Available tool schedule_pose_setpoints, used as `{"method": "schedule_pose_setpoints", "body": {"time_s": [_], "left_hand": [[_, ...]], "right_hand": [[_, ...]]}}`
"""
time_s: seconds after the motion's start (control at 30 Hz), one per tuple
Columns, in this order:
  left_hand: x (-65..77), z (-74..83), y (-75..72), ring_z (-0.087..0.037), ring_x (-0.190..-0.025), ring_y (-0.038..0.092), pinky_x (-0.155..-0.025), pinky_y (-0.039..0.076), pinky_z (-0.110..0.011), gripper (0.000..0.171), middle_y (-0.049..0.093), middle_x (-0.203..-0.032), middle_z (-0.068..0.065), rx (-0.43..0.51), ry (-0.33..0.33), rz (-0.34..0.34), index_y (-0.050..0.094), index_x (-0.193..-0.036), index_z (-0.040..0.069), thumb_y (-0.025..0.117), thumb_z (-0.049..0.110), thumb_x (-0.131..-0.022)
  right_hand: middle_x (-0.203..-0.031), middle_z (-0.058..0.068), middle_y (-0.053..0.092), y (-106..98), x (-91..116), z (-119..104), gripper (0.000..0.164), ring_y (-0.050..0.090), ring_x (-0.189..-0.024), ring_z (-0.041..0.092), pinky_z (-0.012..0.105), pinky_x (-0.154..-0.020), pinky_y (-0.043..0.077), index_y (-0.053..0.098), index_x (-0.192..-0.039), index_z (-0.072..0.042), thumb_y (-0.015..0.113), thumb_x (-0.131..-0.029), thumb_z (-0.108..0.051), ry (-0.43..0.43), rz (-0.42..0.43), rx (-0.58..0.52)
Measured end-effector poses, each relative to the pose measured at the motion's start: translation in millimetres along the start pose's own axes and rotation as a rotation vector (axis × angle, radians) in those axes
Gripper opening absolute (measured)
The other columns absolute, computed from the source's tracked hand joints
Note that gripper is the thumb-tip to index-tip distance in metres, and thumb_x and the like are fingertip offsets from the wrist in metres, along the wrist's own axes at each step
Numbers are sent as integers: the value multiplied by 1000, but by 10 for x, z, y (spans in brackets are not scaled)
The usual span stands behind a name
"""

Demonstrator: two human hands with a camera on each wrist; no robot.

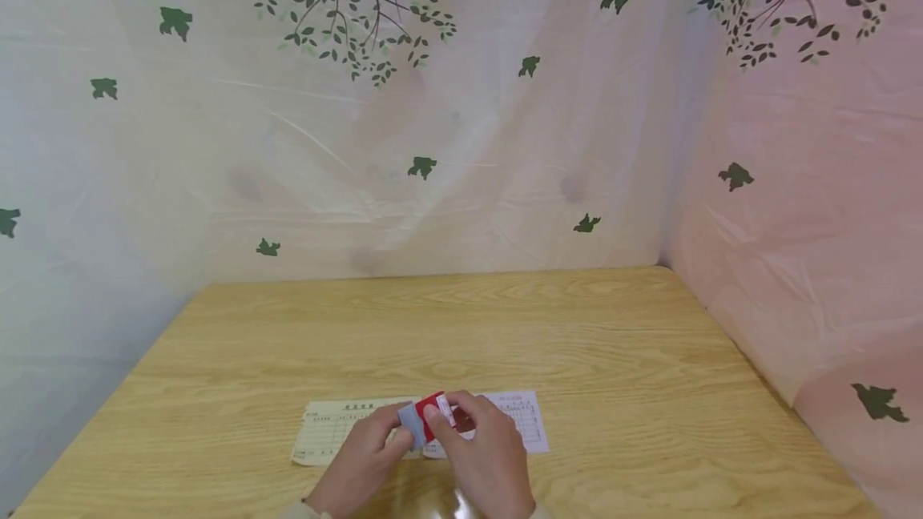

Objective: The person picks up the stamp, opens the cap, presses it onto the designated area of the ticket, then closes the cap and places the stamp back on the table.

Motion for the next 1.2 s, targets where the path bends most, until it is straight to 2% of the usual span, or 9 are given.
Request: {"method": "schedule_pose_setpoints", "body": {"time_s": [0.17, 0.4, 0.5, 0.63, 0.77, 0.93, 1.03, 1.13, 1.2], "left_hand": [[-9, 10, 6, -14, -94, 56, -83, 46, -39, 20, 62, -103, 4, -36, 7, 4, 65, -94, 18, 47, 18, -85], [-11, -14, 40, -8, -72, 49, -61, 40, -22, 18, 56, -85, 7, -20, -27, -23, 64, -93, 16, 49, 18, -83], [-4, 4, 28, -8, -78, 53, -68, 45, -26, 21, 59, -91, 8, -35, -12, -8, 65, -96, 16, 47, 19, -86], [-7, -11, 41, -9, -79, 53, -71, 46, -30, 23, 61, -90, 6, 11, -38, -26, 65, -97, 15, 43, 19, -90], [-27, -15, 61, -8, -64, 47, -57, 42, -24, 20, 53, -71, 6, 47, -59, -42, 62, -84, 15, 42, 17, -89], [-32, -39, 81, -7, -53, 42, -47, 38, -21, 16, 47, -63, 6, 54, -91, -44, 59, -81, 15, 44, 17, -87], [-29, -29, 78, -6, -52, 40, -45, 36, -20, 14, 44, -62, 6, 58, -96, -40, 56, -79, 14, 45, 17, -86], [-36, 3, 67, -6, -52, 41, -45, 36, -20, 14, 45, -62, 5, 42, -72, -40, 55, -77, 13, 46, 17, -86], [-27, 12, 43, -10, -63, 51, -55, 45, -25, 16, 55, -72, 2, 2, -52, -25, 60, -84, 10, 45, 15, -87]], "right_hand": [[-88, -14, 61, -21, 17, -15, 33, 54, -85, 8, 35, -72, 46, 65, -97, -27, 54, -82, -54, -7, 13, 21], [-85, -17, 61, -3, 25, 11, 30, 54, -86, 9, 32, -72, 43, 64, -96, -28, 53, -83, -53, 5, -12, -14], [-86, -17, 61, -18, 25, 9, 31, 54, -87, 8, 34, -72, 44, 65, -96, -29, 53, -83, -54, 5, 7, 4], [-90, -14, 61, -41, 23, 16, 36, 54, -87, 9, 35, -73, 45, 65, -100, -27, 52, -83, -55, 17, 32, 16], [-92, -12, 61, -52, 23, 15, 37, 53, -87, 10, 32, -71, 44, 65, -101, -23, 53, -84, -53, 15, 36, 1], [-90, -13, 60, -39, 18, 18, 35, 52, -87, 10, 32, -72, 43, 65, -100, -23, 54, -84, -52, 21, 24, -9], [-89, -13, 61, -45, 22, 0, 33, 52, -86, 9, 32, -73, 43, 65, -99, -23, 55, -84, -50, 4, 30, -23], [-87, -14, 61, -46, 23, -19, 30, 53, -86, 10, 33, -73, 43, 66, -97, -23, 56, -84, -49, -16, 26, -34], [-87, -13, 61, -75, 20, -25, 33, 54, -87, 11, 35, -74, 45, 66, -100, -21, 56, -84, -49, -16, 39, -22]]}}
Point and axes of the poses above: each hand's wrist, its own x-axis away from the middle knuckle, its own y-axis out of the palm, z = x × y, the point moved 10 cm from there along -x, towards the middle knuckle
